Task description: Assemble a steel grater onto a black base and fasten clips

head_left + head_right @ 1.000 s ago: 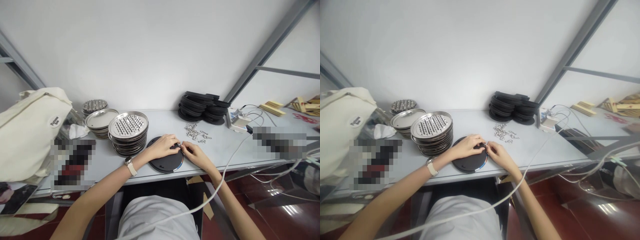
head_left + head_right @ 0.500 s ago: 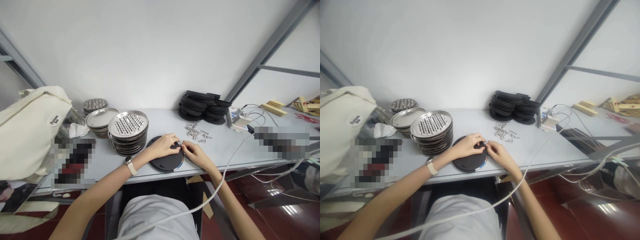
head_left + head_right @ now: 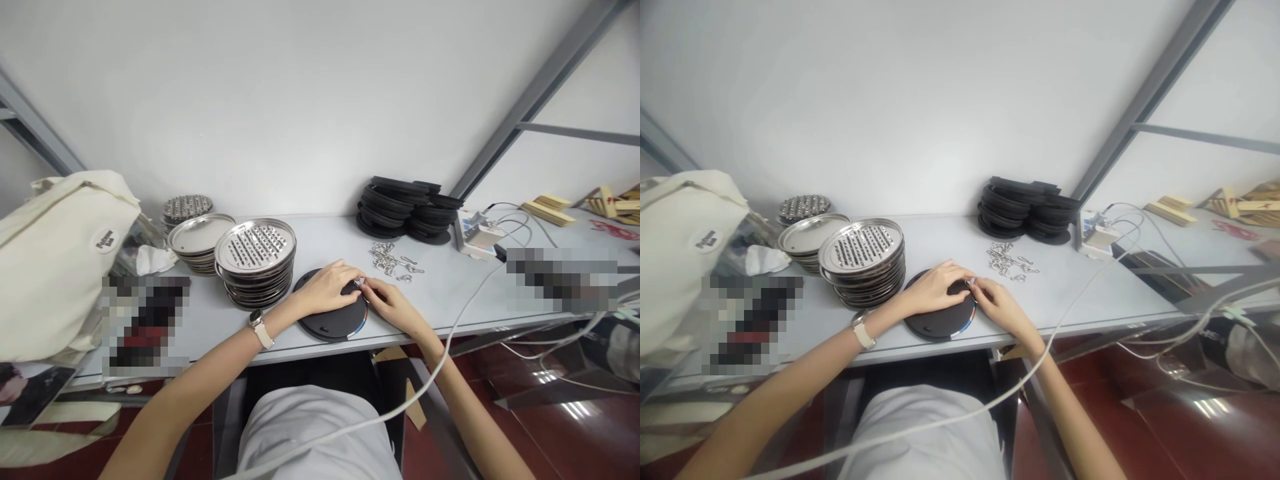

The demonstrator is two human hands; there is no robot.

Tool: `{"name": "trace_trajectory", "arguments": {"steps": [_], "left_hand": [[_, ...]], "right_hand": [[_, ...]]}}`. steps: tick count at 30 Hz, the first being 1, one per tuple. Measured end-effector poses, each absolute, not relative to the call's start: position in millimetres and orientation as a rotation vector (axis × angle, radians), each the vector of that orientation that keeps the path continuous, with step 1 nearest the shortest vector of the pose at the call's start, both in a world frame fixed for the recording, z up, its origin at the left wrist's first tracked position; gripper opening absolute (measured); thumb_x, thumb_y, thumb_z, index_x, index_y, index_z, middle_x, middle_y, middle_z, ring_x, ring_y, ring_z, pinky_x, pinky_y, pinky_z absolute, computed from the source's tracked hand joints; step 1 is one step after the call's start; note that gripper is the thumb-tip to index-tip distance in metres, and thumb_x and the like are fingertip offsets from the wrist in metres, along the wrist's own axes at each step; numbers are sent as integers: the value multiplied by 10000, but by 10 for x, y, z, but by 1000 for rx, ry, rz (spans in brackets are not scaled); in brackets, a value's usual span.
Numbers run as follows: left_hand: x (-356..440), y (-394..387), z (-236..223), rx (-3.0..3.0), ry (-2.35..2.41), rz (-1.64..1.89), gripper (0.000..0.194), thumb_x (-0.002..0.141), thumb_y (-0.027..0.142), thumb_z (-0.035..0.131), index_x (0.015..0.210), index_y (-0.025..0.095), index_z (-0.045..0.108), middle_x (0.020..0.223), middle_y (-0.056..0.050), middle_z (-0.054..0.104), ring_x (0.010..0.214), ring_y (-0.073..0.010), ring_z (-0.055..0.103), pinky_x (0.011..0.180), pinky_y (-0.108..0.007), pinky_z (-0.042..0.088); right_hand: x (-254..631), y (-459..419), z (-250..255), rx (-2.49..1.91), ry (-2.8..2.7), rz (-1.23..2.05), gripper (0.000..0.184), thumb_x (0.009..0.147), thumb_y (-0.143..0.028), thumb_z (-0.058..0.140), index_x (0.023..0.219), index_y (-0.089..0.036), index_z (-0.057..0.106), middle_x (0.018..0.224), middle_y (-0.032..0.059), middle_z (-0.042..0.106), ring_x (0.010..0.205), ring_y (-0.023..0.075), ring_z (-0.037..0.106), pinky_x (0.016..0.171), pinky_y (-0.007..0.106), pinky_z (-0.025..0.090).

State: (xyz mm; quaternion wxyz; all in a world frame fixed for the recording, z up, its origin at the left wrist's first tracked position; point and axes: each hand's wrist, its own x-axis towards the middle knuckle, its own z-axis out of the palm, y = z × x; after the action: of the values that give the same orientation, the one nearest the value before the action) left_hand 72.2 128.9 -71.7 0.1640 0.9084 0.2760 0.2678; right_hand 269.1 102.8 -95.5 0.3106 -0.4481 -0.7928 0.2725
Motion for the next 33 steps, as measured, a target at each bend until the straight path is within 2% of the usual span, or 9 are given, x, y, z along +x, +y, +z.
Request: {"name": "trace_trajectory", "arguments": {"steps": [4,14,23,33], "left_hand": [[721,1307,-750,2512,826,752,300,844,224,570,1138,172,535,1039,-73,635,1027,-201,566,918,-334,466],[721,1339,-763,2429,751,789,240,815,184,591,1050,180,544,1008,-63,630,985,-185,580,906,-330,474],[724,1308,-736,2241,810,782,397,771,193,615,1071,215,356,970,-52,645,925,-190,637,829,-330,482],[720,1312,-745,2265,833,765,379,759,203,600,1026,222,332,935,-39,637,848,-179,630,768,-309,475]], "right_hand": [[2685,1027,-964,-1218,-2070,741,341,967,-392,394,700,-192,465,652,-10,483,619,143,444,590,258,363],[2712,1018,-985,-1184,-2096,738,326,959,-391,407,695,-200,395,647,-26,438,615,132,414,593,251,354],[2704,1007,-950,-1224,-2065,785,350,962,-408,401,678,-206,372,624,-31,399,606,132,389,581,255,346],[2706,1000,-942,-1245,-2045,802,363,968,-427,391,679,-208,377,626,-32,393,611,136,395,589,260,351]]}}
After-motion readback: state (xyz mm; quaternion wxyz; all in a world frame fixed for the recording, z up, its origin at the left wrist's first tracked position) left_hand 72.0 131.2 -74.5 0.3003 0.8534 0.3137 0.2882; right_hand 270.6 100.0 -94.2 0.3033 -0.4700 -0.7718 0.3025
